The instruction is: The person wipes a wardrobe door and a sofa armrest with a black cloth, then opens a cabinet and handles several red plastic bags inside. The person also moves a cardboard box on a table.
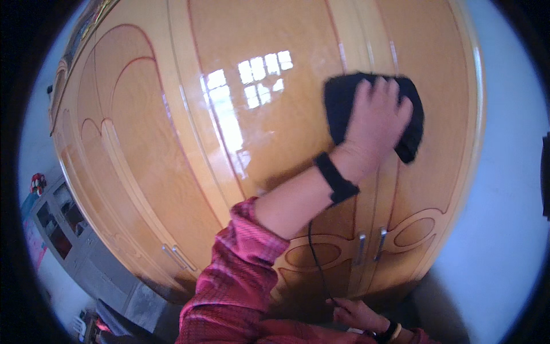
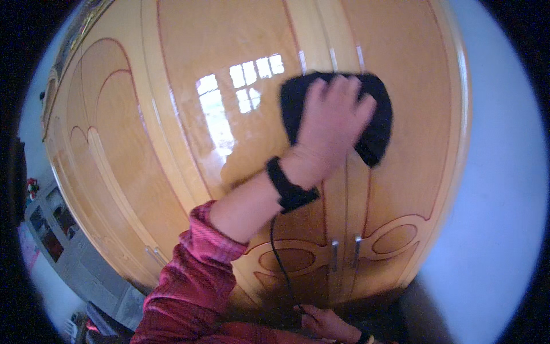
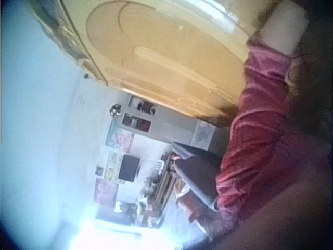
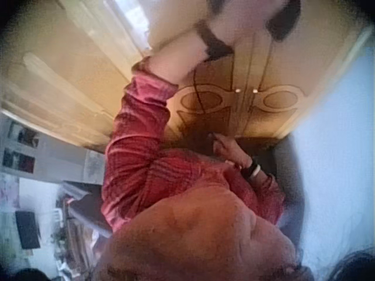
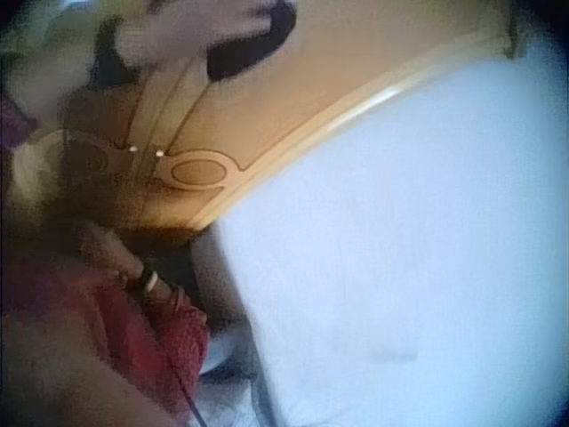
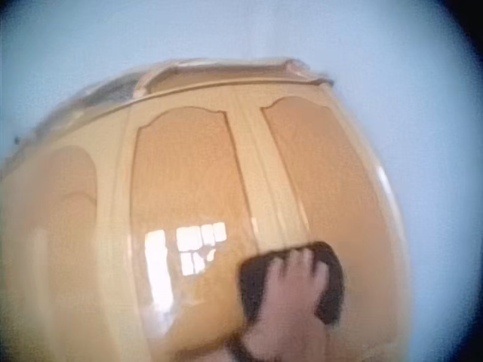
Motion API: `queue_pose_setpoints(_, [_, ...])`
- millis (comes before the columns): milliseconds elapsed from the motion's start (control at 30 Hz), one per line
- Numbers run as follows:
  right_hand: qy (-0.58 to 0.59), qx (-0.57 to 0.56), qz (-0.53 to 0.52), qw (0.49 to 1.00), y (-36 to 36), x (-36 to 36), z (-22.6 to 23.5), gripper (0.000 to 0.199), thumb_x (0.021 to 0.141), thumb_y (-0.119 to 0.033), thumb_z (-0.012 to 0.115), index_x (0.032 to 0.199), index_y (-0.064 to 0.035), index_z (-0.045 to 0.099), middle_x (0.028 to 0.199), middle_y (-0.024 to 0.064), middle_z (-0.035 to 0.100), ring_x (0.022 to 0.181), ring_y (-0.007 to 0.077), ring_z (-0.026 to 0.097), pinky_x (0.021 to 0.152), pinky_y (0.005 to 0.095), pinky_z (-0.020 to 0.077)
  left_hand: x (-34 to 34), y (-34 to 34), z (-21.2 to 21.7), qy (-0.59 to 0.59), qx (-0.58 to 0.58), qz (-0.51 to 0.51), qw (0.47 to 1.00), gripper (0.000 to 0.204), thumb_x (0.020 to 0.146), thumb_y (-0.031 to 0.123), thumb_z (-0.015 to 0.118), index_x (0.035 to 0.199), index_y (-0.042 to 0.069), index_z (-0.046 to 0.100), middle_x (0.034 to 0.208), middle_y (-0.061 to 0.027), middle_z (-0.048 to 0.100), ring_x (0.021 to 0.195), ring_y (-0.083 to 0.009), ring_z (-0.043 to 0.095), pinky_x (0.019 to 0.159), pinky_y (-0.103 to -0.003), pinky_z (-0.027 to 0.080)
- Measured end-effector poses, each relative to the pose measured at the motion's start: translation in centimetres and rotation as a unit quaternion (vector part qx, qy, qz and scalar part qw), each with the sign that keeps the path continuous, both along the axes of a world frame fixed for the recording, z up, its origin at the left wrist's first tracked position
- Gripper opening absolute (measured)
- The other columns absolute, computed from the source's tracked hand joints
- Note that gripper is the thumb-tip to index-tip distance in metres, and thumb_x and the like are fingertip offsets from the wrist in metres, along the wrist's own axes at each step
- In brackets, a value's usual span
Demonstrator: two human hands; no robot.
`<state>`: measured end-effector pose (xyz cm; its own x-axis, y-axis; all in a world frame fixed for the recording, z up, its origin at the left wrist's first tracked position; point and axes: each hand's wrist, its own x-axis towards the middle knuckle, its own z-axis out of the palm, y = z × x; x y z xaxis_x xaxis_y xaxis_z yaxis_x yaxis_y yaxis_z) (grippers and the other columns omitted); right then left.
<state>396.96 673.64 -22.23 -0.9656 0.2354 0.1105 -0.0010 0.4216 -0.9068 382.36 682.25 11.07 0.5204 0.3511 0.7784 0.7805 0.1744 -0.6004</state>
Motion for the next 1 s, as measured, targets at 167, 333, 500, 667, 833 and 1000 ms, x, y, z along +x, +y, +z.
queue_pose_setpoints(167, [-0.010,0.018,0.071,0.997,-1.5,-4.9,-0.1,0.045,0.095,-0.020,0.050,0.137,-0.0065,0.042,0.093,0.0153,0.066,0.082,0.0261,0.067,0.077,0.0371,0.0533,-9.9,-10.7,3.1,-0.035,0.141,0.072,0.987,0.033,0.080,0.010,0.056,0.112,0.013,0.059,0.123,-0.0146,0.055,0.119,-0.0294,0.049,0.099,-0.048,0.033])
queue_pose_setpoints(333, [-0.001,0.148,0.119,0.982,-4.8,-10.4,-2.5,0.041,0.096,-0.023,0.047,0.132,-0.0029,0.044,0.100,0.0219,0.064,0.089,0.0380,0.064,0.079,0.0450,0.0523,-16.1,-17.9,-3.9,-0.070,0.056,0.090,0.992,0.042,0.079,0.007,0.053,0.121,0.015,0.056,0.129,-0.0141,0.053,0.123,-0.0300,0.048,0.102,-0.048,0.031])
queue_pose_setpoints(500, [-0.046,0.206,0.180,0.961,-9.9,-13.5,-5.1,0.041,0.095,-0.026,0.048,0.128,-0.0028,0.047,0.095,0.0255,0.063,0.087,0.0434,0.062,0.076,0.0502,0.0502,-17.7,-19.9,-19.0,-0.063,-0.180,0.023,0.981,0.038,0.083,0.016,0.049,0.120,0.010,0.055,0.131,-0.0204,0.051,0.124,-0.0365,0.047,0.100,-0.045,0.035])
queue_pose_setpoints(667, [-0.138,0.185,0.162,0.959,-15.6,-13.7,-5.9,0.037,0.094,-0.026,0.048,0.123,-0.0046,0.052,0.091,0.0238,0.065,0.086,0.0429,0.062,0.073,0.0503,0.0499,-19.3,-20.9,-33.7,0.078,-0.385,-0.007,0.920,0.038,0.087,0.020,0.045,0.118,0.000,0.053,0.134,-0.0252,0.047,0.127,-0.0387,0.043,0.107,-0.045,0.032])
queue_pose_setpoints(833, [-0.191,0.132,0.082,0.969,-19.7,-12.2,-5.2,0.036,0.094,-0.029,0.047,0.121,-0.0055,0.053,0.095,0.0253,0.064,0.086,0.0436,0.062,0.072,0.0507,0.0501,-19.6,-21.7,-37.3,0.089,-0.499,-0.033,0.861,0.035,0.087,0.019,0.046,0.113,-0.003,0.053,0.128,-0.0265,0.050,0.126,-0.0385,0.043,0.110,-0.045,0.029])
queue_pose_setpoints(1000, [-0.185,0.166,0.076,0.966,-18.9,-12.3,-3.1,0.041,0.094,-0.032,0.048,0.125,-0.0053,0.050,0.097,0.0264,0.064,0.087,0.0447,0.061,0.075,0.0515,0.0497,-18.4,-23.3,-27.6,-0.072,-0.348,-0.116,0.928,0.032,0.086,0.020,0.048,0.116,0.013,0.056,0.128,-0.0155,0.052,0.125,-0.0341,0.044,0.105,-0.058,0.028])
